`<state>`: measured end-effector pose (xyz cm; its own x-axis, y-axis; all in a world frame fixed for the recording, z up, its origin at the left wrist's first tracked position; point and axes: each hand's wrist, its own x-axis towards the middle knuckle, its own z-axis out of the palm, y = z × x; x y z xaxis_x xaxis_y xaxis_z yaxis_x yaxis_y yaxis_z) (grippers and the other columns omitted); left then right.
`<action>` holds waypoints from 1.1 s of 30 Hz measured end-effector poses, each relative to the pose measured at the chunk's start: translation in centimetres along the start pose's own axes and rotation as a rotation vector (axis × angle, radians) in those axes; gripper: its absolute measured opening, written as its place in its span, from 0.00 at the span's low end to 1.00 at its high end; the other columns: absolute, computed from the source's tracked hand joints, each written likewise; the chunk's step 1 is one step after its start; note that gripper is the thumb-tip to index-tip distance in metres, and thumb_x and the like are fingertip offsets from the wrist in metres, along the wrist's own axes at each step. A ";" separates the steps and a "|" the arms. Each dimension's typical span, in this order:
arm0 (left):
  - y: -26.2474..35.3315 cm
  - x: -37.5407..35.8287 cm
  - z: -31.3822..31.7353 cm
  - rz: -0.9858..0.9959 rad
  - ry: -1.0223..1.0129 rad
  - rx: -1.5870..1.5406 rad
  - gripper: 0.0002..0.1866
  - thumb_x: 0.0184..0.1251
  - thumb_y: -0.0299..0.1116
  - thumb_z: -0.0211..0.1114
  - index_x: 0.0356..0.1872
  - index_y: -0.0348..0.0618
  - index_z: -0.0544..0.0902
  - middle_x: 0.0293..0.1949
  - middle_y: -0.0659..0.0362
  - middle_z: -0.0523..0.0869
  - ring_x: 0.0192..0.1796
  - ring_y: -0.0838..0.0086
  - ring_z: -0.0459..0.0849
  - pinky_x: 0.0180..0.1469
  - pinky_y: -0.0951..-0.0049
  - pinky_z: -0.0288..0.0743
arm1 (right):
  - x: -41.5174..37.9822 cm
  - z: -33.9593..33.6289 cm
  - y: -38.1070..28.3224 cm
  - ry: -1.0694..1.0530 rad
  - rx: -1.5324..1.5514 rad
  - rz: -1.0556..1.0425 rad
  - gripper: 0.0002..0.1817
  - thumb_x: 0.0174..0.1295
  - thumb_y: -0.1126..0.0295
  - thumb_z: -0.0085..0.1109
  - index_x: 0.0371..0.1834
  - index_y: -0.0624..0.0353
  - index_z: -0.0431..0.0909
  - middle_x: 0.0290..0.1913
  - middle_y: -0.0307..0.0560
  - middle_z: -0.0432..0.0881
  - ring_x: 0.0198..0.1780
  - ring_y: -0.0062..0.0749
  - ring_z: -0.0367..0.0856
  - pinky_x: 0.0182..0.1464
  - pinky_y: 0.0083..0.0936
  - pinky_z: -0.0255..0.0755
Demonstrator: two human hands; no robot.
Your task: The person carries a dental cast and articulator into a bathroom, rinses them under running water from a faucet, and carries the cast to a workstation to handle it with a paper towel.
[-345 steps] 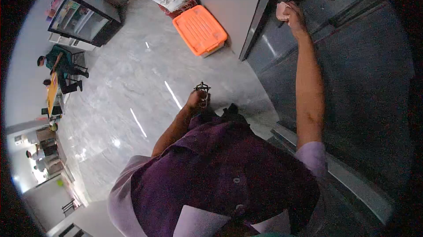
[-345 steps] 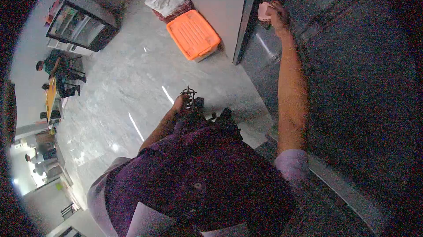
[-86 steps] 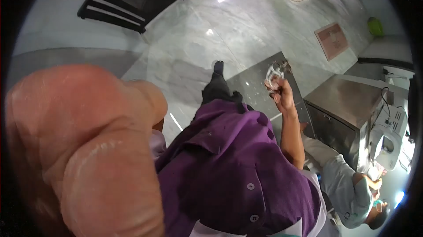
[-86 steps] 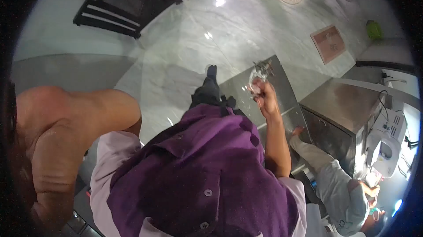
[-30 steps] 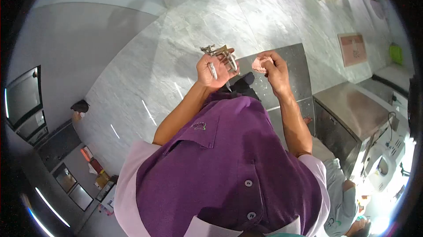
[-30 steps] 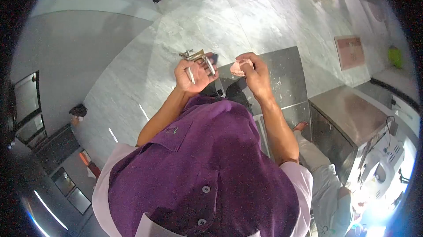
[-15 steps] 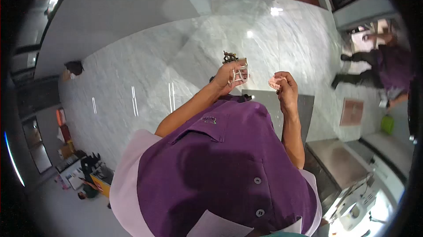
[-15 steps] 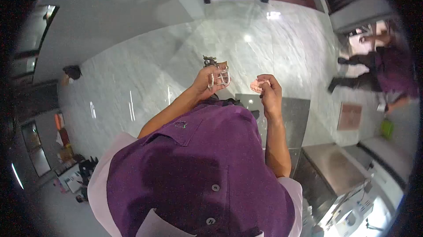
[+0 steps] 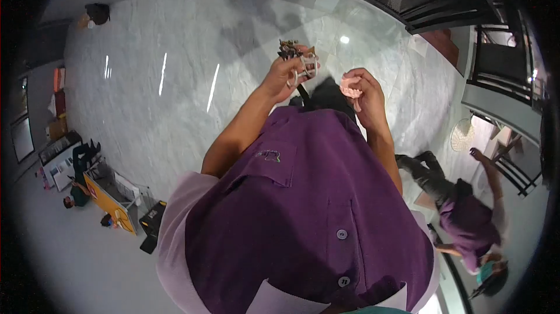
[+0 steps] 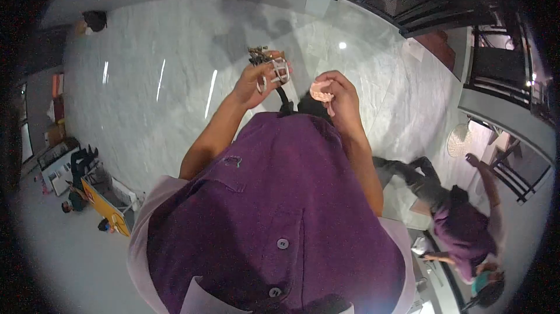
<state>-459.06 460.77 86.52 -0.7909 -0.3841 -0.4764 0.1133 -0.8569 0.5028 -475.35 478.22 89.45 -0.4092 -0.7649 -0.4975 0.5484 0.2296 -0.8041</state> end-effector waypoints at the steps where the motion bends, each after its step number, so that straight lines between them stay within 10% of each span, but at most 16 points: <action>1: 0.9 0.3 0.3 0.009 0.006 -0.004 0.22 0.56 0.22 0.55 0.55 0.42 0.73 0.53 0.50 0.79 0.55 0.59 0.81 0.57 0.58 0.75 | 0.9 0.7 -0.8 -0.026 0.060 0.026 0.09 0.62 0.74 0.45 0.39 0.60 0.77 0.33 0.39 0.80 0.24 0.14 0.70 0.22 0.13 0.60; 8: 6.5 5.8 1.5 0.046 -0.089 -0.064 0.22 0.54 0.20 0.53 0.54 0.37 0.74 0.51 0.46 0.80 0.55 0.56 0.81 0.52 0.59 0.78 | 10.2 4.5 -5.4 -0.018 0.135 -0.021 0.10 0.59 0.76 0.48 0.38 0.63 0.79 0.29 0.38 0.79 0.26 0.15 0.73 0.27 0.13 0.64; 16: 13.4 17.6 6.0 -0.152 -0.163 0.107 0.32 0.53 0.26 0.54 0.65 0.35 0.70 0.59 0.43 0.78 0.62 0.51 0.77 0.65 0.50 0.68 | 19.6 -0.3 -15.0 0.096 -0.034 -0.333 0.27 0.57 0.79 0.50 0.63 0.60 0.75 0.41 0.39 0.79 0.37 0.18 0.74 0.37 0.15 0.67; 25: 17.5 23.6 11.9 -0.421 -0.503 0.270 0.32 0.52 0.32 0.57 0.64 0.39 0.71 0.69 0.39 0.68 0.70 0.46 0.68 0.71 0.48 0.60 | 16.6 0.8 -14.3 0.429 0.041 -0.369 0.16 0.57 0.79 0.57 0.50 0.64 0.80 0.37 0.37 0.82 0.34 0.16 0.77 0.34 0.14 0.70; 33: 19.5 29.7 14.2 -0.512 -0.821 0.388 0.26 0.58 0.23 0.66 0.60 0.32 0.74 0.61 0.42 0.78 0.62 0.57 0.79 0.60 0.59 0.75 | 16.6 4.2 -13.9 0.855 0.145 -0.477 0.18 0.52 0.82 0.59 0.49 0.65 0.82 0.38 0.42 0.84 0.37 0.20 0.81 0.40 0.17 0.74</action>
<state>-488.88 437.47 92.41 -0.8723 0.4704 -0.1336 -0.4367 -0.6266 0.6455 -486.66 459.80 93.77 -0.9681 -0.0531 -0.2450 0.2495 -0.1091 -0.9622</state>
